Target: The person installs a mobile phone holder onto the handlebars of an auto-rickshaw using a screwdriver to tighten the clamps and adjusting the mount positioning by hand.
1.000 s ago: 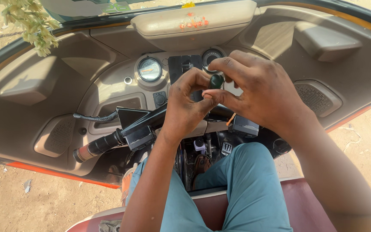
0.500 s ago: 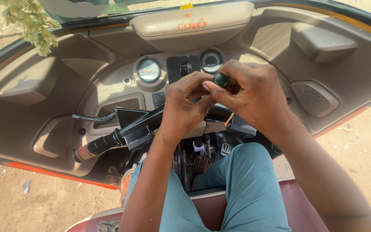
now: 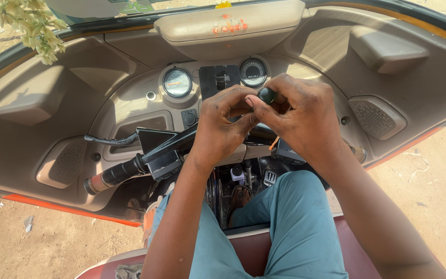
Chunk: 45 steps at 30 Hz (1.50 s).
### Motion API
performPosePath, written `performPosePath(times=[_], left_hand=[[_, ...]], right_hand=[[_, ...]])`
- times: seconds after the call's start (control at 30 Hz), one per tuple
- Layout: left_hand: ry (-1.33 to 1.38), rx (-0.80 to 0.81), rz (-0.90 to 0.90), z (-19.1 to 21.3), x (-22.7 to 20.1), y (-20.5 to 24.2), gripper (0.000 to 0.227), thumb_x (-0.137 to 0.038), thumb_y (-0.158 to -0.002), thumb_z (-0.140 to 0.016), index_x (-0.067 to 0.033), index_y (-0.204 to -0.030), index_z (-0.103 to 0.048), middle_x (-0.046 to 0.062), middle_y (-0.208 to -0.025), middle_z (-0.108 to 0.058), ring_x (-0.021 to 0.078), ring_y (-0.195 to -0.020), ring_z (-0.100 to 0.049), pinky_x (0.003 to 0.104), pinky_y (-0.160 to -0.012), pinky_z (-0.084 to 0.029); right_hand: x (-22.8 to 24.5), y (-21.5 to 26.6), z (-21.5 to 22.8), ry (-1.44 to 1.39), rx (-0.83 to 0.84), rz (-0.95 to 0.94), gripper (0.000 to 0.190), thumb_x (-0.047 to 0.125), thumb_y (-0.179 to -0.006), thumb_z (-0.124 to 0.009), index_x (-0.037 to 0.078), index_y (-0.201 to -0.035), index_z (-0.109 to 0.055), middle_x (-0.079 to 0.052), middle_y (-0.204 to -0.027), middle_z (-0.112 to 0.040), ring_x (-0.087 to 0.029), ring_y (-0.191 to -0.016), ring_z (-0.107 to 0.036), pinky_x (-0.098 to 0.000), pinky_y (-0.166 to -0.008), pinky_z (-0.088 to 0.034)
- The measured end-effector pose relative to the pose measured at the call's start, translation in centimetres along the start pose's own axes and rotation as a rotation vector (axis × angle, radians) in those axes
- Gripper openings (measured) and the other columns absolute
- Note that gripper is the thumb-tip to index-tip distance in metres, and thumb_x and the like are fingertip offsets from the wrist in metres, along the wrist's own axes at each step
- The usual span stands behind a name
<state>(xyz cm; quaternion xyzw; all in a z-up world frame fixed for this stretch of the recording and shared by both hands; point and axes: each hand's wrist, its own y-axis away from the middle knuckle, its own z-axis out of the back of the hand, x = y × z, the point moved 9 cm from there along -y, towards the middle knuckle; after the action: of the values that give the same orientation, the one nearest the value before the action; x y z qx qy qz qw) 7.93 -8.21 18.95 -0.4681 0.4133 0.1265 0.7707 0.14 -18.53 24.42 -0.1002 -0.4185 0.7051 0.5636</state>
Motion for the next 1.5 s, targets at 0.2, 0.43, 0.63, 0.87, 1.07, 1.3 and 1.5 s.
performPosePath(times=[0.2,0.43,0.63,0.87,1.07,1.3,1.5], left_hand=[[0.076,0.013,0.011,-0.1,0.4,0.2,0.027,-0.008,-0.091,-0.078,-0.0022,-0.116,-0.071,0.007,-0.112,-0.072,0.0190,-0.107,-0.076,0.033,-0.096,-0.060],[0.060,0.108,0.032,-0.4,0.7,-0.5,0.032,-0.010,-0.090,-0.078,-0.0016,-0.119,-0.069,0.008,-0.115,-0.073,0.0195,-0.112,-0.074,0.035,-0.099,-0.059],[0.192,0.127,0.117,-1.5,1.9,0.2,0.033,-0.013,-0.089,-0.083,-0.0044,-0.118,-0.072,0.006,-0.103,-0.076,0.0161,-0.099,-0.073,0.034,-0.092,-0.062],[-0.039,-0.024,0.094,-1.1,2.4,0.0,0.029,-0.017,-0.083,-0.089,-0.0047,-0.094,-0.065,0.001,-0.085,-0.068,0.0123,-0.085,-0.069,0.034,-0.088,-0.063],[0.108,0.053,-0.029,-2.1,1.3,0.1,0.037,-0.016,-0.089,-0.082,-0.0037,-0.116,-0.060,0.003,-0.101,-0.065,0.0137,-0.101,-0.065,0.033,-0.095,-0.056],[0.356,0.092,0.116,-1.5,2.7,1.3,0.030,-0.019,-0.096,-0.075,-0.0039,-0.120,-0.067,0.004,-0.112,-0.073,0.0132,-0.109,-0.071,0.032,-0.097,-0.060],[0.031,0.024,0.079,-1.6,2.3,1.0,0.027,-0.013,-0.090,-0.082,-0.0022,-0.110,-0.066,0.009,-0.099,-0.073,0.0167,-0.096,-0.069,0.035,-0.088,-0.058]], right_hand=[[-0.1,0.1,0.0,-0.005,-0.016,-0.033,0.028,0.028,-0.095,-0.083,0.003,-0.096,-0.071,-0.007,-0.073,-0.070,-0.015,-0.061,-0.069,-0.0283,-0.056,-0.052],[0.5,-0.4,0.0,-0.052,0.105,-0.056,0.026,0.022,-0.096,-0.078,0.000,-0.108,-0.070,-0.010,-0.082,-0.069,-0.020,-0.067,-0.067,-0.0325,-0.060,-0.051],[2.5,-1.3,1.0,-0.165,0.390,0.123,0.031,0.012,-0.095,-0.066,0.005,-0.126,-0.067,-0.012,-0.104,-0.066,-0.027,-0.089,-0.068,-0.0369,-0.074,-0.053],[2.2,-1.4,0.3,0.192,0.399,0.045,0.030,0.031,-0.096,-0.076,0.007,-0.114,-0.069,-0.011,-0.088,-0.067,-0.034,-0.086,-0.066,-0.0479,-0.073,-0.049],[4.0,-0.6,-0.1,0.106,0.397,0.229,0.032,-0.004,-0.074,-0.067,0.005,-0.105,-0.064,-0.012,-0.108,-0.062,-0.035,-0.102,-0.063,-0.0456,-0.078,-0.052],[4.9,-0.9,0.6,-0.083,0.297,0.313,0.027,0.004,-0.083,-0.070,0.004,-0.108,-0.062,-0.013,-0.116,-0.059,-0.034,-0.102,-0.064,-0.0436,-0.078,-0.054],[2.5,-0.5,-0.7,0.187,0.312,0.115,0.023,0.022,-0.096,-0.078,0.012,-0.111,-0.065,-0.007,-0.100,-0.063,-0.029,-0.085,-0.067,-0.0443,-0.071,-0.053]])
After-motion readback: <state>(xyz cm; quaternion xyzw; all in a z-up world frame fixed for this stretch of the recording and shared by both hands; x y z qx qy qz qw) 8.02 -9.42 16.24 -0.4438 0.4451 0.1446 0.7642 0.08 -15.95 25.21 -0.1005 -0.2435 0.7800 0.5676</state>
